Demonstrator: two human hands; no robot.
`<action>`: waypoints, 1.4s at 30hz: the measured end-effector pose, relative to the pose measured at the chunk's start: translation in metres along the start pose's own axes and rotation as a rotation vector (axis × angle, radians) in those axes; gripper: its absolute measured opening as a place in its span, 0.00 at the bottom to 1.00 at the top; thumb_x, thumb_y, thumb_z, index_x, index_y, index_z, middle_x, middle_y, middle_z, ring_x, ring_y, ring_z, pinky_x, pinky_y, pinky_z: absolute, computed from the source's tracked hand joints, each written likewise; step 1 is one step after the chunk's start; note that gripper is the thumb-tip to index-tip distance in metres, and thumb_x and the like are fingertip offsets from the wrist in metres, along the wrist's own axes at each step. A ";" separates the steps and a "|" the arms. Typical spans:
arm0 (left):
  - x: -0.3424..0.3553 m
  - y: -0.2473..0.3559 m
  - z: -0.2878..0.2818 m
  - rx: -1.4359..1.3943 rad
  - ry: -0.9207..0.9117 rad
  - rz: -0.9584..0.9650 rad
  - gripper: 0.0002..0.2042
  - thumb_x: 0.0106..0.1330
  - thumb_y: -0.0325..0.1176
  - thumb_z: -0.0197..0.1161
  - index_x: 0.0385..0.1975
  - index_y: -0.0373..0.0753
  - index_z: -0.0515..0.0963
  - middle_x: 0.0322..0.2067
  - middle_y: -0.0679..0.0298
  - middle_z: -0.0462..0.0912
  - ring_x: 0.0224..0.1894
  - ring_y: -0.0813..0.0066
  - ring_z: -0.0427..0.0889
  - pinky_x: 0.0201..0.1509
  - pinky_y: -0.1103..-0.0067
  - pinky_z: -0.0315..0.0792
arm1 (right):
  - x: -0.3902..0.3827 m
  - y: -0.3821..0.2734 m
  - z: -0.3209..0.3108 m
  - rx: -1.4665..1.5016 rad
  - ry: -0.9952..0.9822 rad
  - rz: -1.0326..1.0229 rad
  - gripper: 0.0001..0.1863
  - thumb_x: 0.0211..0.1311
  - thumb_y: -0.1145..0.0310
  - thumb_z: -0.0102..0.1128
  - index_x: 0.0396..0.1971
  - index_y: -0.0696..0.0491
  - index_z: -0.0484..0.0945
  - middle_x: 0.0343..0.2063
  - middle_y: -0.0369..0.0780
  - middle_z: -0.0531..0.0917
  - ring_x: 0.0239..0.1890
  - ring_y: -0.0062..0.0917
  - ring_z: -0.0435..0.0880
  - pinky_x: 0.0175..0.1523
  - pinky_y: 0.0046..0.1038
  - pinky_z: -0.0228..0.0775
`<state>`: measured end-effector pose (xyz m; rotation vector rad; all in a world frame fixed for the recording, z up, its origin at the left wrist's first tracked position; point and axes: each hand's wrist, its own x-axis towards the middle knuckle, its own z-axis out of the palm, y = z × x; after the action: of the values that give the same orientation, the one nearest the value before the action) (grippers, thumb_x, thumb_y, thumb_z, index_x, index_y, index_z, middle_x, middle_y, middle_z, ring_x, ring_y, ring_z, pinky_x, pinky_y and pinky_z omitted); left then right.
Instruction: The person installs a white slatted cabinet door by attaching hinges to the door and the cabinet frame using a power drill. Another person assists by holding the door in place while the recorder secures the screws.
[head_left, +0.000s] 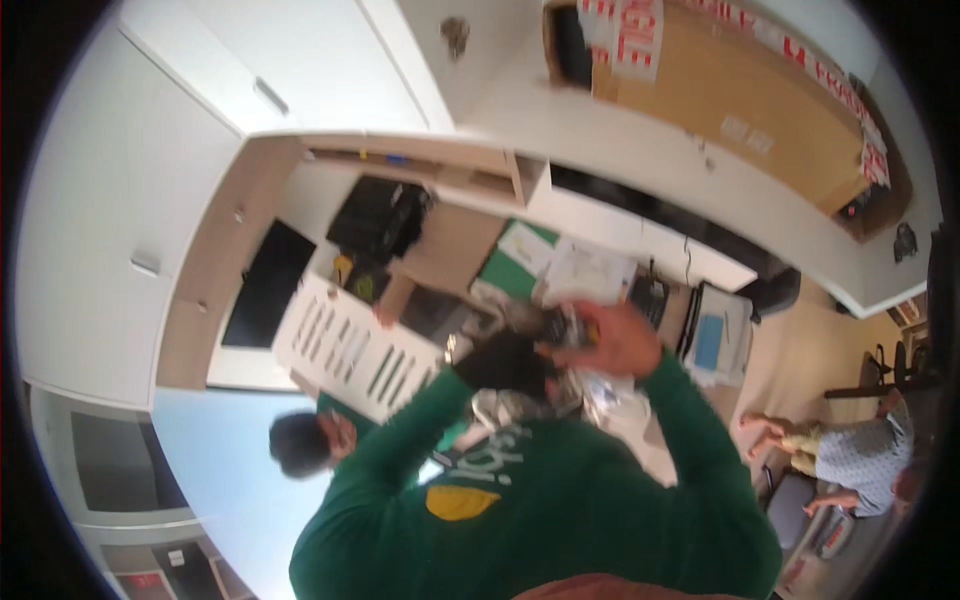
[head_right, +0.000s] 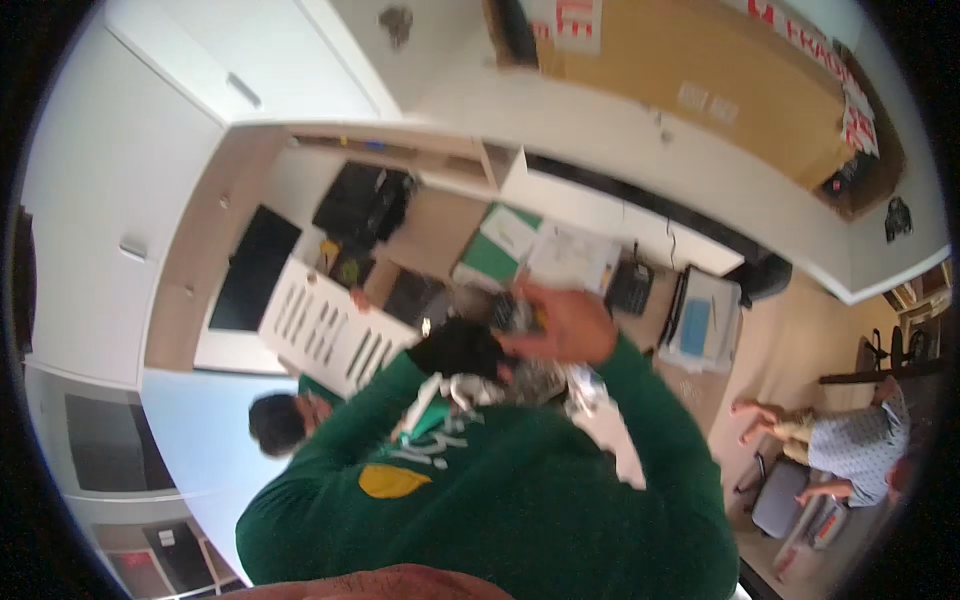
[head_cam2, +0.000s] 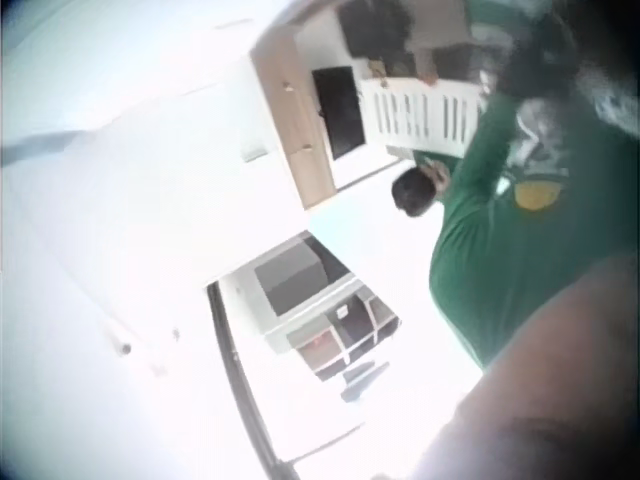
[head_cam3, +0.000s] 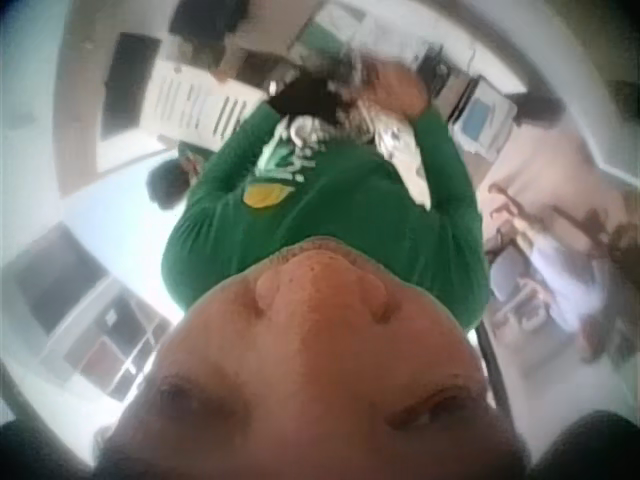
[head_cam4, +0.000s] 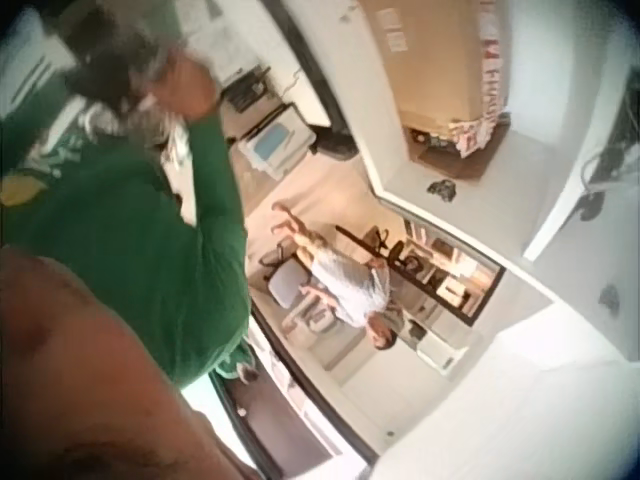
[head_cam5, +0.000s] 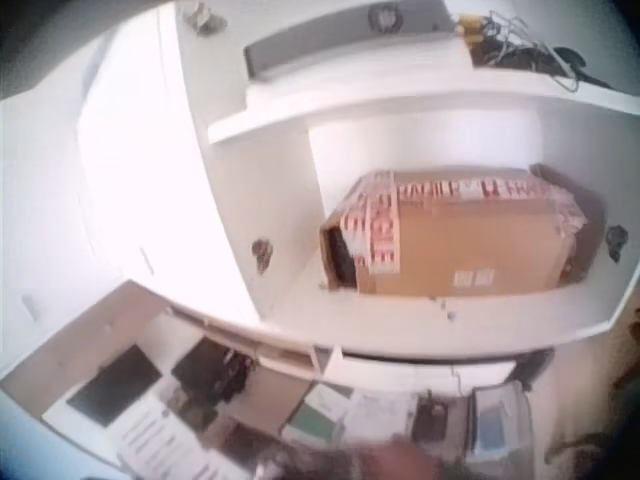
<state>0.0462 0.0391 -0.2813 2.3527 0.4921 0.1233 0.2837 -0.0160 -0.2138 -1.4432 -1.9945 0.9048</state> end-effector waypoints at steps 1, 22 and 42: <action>0.002 0.017 -0.015 0.027 -0.057 -0.082 0.26 0.53 0.39 0.78 0.50 0.38 0.77 0.39 0.62 0.84 0.43 0.71 0.85 0.46 0.70 0.79 | 0.013 -0.009 -0.009 0.121 0.022 -0.047 0.35 0.48 0.53 0.79 0.54 0.54 0.79 0.38 0.45 0.87 0.40 0.31 0.87 0.48 0.32 0.77; -0.035 0.058 -0.063 -0.079 0.944 -0.321 0.33 0.59 0.38 0.72 0.58 0.29 0.65 0.40 0.49 0.84 0.40 0.56 0.86 0.42 0.69 0.79 | 0.098 -0.052 0.057 1.083 0.045 -0.055 0.17 0.60 0.65 0.69 0.47 0.56 0.80 0.35 0.33 0.83 0.31 0.14 0.75 0.33 0.22 0.69; 0.076 0.049 -0.220 -0.770 0.819 0.074 0.23 0.72 0.32 0.60 0.64 0.29 0.68 0.42 0.60 0.83 0.44 0.76 0.82 0.52 0.79 0.76 | 0.081 -0.107 -0.143 1.298 0.412 -0.263 0.16 0.70 0.60 0.60 0.50 0.54 0.77 0.42 0.40 0.87 0.30 0.21 0.83 0.37 0.25 0.81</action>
<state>0.0822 0.1755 -0.0896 1.4808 0.5926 1.1231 0.2987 0.0701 -0.0377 -0.5126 -0.8514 1.2591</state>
